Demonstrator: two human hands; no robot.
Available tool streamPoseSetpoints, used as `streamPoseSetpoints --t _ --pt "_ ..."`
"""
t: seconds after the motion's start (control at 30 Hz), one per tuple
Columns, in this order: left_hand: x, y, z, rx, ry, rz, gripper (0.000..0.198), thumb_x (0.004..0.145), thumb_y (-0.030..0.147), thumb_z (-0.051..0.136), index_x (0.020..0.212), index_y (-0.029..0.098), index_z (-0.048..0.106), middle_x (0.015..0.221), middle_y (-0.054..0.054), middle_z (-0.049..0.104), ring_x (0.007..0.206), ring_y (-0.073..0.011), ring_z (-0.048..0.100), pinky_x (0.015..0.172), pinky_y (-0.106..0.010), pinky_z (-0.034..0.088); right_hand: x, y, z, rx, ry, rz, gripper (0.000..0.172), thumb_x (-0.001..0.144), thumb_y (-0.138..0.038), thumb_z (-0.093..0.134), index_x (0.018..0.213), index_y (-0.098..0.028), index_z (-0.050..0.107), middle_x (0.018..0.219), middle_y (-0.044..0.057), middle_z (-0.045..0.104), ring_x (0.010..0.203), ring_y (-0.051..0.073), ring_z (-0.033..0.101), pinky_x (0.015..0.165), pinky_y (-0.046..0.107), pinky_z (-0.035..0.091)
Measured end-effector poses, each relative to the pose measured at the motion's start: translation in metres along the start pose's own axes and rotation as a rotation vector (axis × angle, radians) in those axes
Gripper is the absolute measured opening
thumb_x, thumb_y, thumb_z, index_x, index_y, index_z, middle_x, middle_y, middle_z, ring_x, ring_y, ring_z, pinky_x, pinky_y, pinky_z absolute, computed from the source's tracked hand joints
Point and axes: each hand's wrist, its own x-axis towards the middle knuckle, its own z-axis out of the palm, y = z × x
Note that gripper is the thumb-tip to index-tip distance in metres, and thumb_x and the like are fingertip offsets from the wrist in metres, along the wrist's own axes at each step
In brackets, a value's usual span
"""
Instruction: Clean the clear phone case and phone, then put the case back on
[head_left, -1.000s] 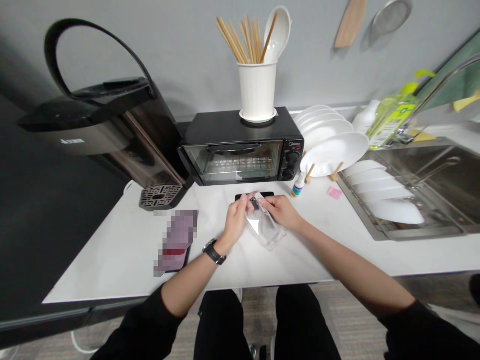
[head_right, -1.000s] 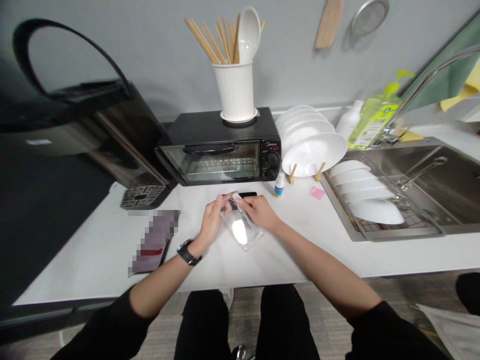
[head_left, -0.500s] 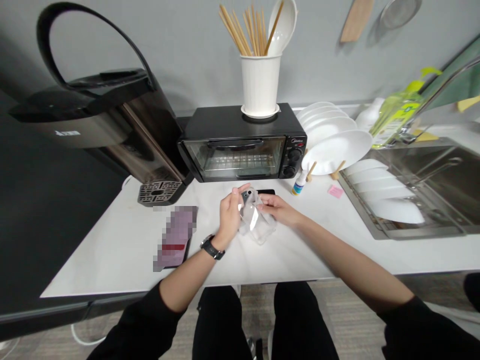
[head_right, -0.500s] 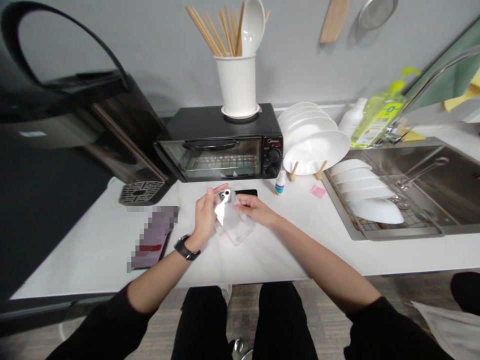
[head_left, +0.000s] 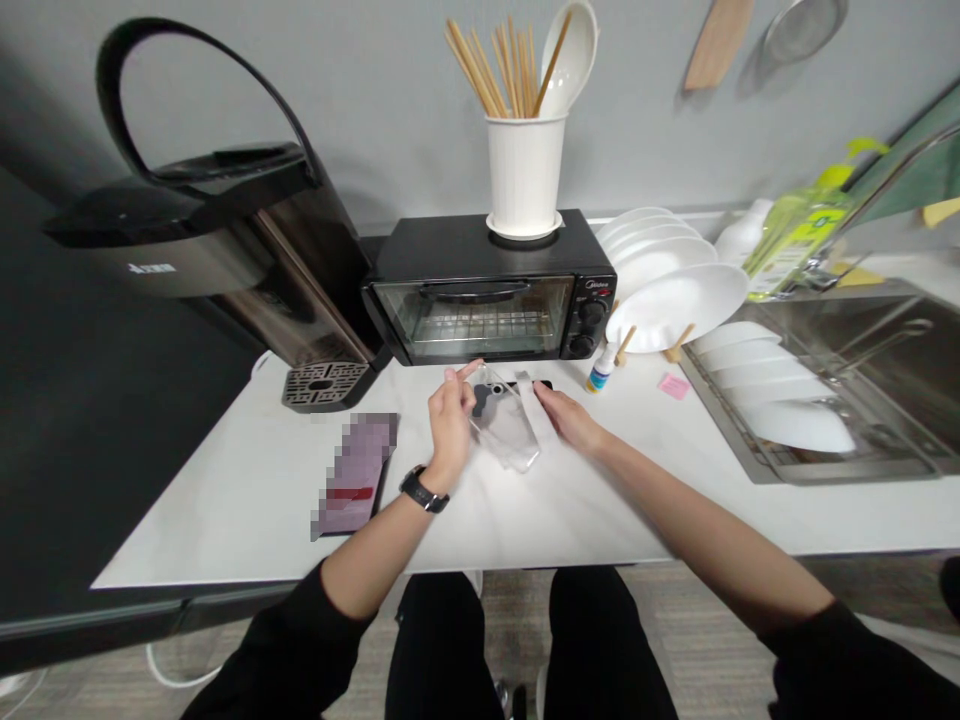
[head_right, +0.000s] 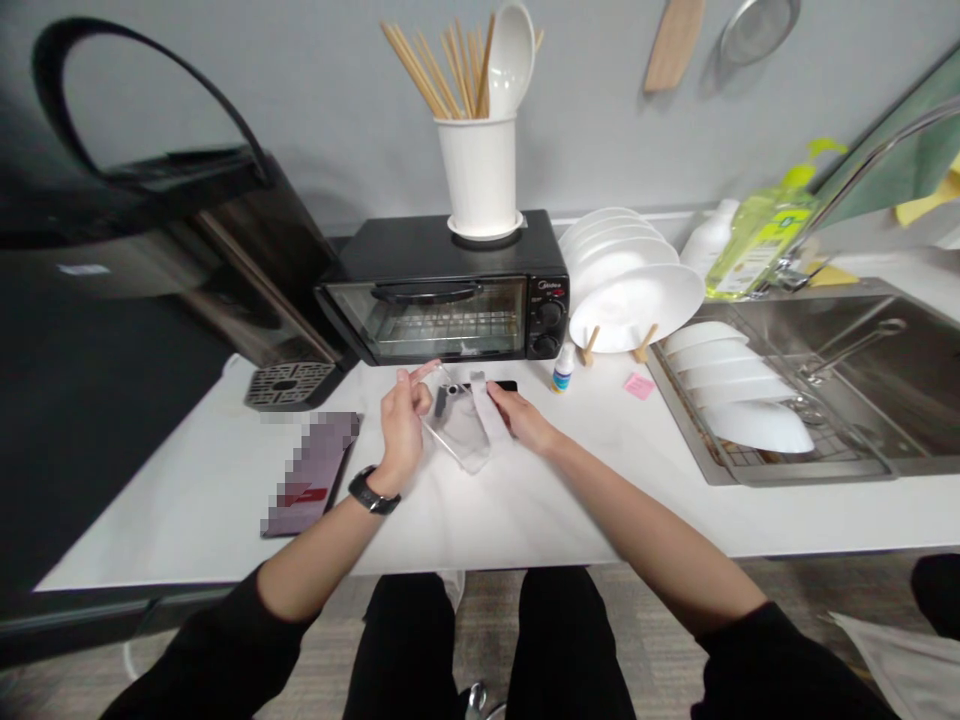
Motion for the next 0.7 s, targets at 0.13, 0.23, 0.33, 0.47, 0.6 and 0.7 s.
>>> streamPoseSetpoints --t 0.13,0.23,0.33,0.47,0.6,0.7 --pt "-0.003 0.002 0.002 0.01 -0.074 -0.054 0.066 0.1 0.071 0.047 0.092 0.016 0.08 0.049 0.006 0.034 0.055 -0.0157 0.049 0.063 -0.03 0.041 -0.003 -0.008 0.001 -0.003 -0.071 -0.039 0.063 0.083 -0.078 0.064 0.099 -0.019 0.074 0.086 0.006 0.076 0.08 0.023 0.069 0.073 0.033 0.055" --pt "-0.006 0.002 0.003 0.02 -0.157 -0.043 0.068 0.099 0.074 0.046 0.09 0.016 0.081 0.049 0.005 0.036 0.057 -0.0164 0.051 0.067 -0.031 0.043 -0.006 -0.013 -0.002 -0.06 -0.107 -0.061 0.055 0.078 -0.07 0.078 0.096 -0.018 0.072 0.082 0.002 0.072 0.072 0.017 0.063 0.066 0.028 0.048" --pt "-0.009 0.002 0.004 0.023 -0.241 -0.052 0.067 0.098 0.076 0.047 0.09 0.017 0.08 0.05 0.003 0.044 0.063 -0.0188 0.057 0.07 -0.032 0.045 -0.007 -0.013 -0.005 -0.132 -0.067 -0.089 0.053 0.077 -0.067 0.081 0.079 -0.017 0.064 0.068 -0.003 0.06 0.061 0.012 0.049 0.057 0.024 0.036" --pt "-0.01 0.001 0.005 0.051 -0.276 -0.018 0.07 0.097 0.078 0.045 0.068 0.02 0.071 0.052 0.0 0.048 0.072 -0.022 0.064 0.081 -0.035 0.048 -0.007 -0.011 -0.005 -0.204 0.001 -0.126 0.06 0.084 -0.069 0.074 0.063 -0.02 0.048 0.058 -0.006 0.041 0.056 0.009 0.035 0.053 0.024 0.026" --pt "-0.007 0.0 0.004 0.065 -0.237 0.007 0.072 0.098 0.078 0.042 0.051 0.024 0.052 0.05 0.001 0.039 0.076 -0.0225 0.064 0.09 -0.036 0.048 -0.007 -0.013 -0.001 -0.208 -0.095 -0.117 0.06 0.078 -0.077 0.073 0.081 -0.019 0.061 0.071 -0.001 0.058 0.064 0.014 0.051 0.059 0.025 0.04" --pt "-0.006 -0.002 0.005 0.055 -0.226 -0.017 0.071 0.098 0.077 0.043 0.049 0.026 0.044 0.051 0.001 0.037 0.081 -0.0226 0.065 0.087 -0.034 0.048 -0.006 -0.012 -0.002 -0.228 -0.088 -0.117 0.059 0.076 -0.076 0.075 0.08 -0.019 0.06 0.07 -0.002 0.057 0.065 0.014 0.052 0.059 0.025 0.04"
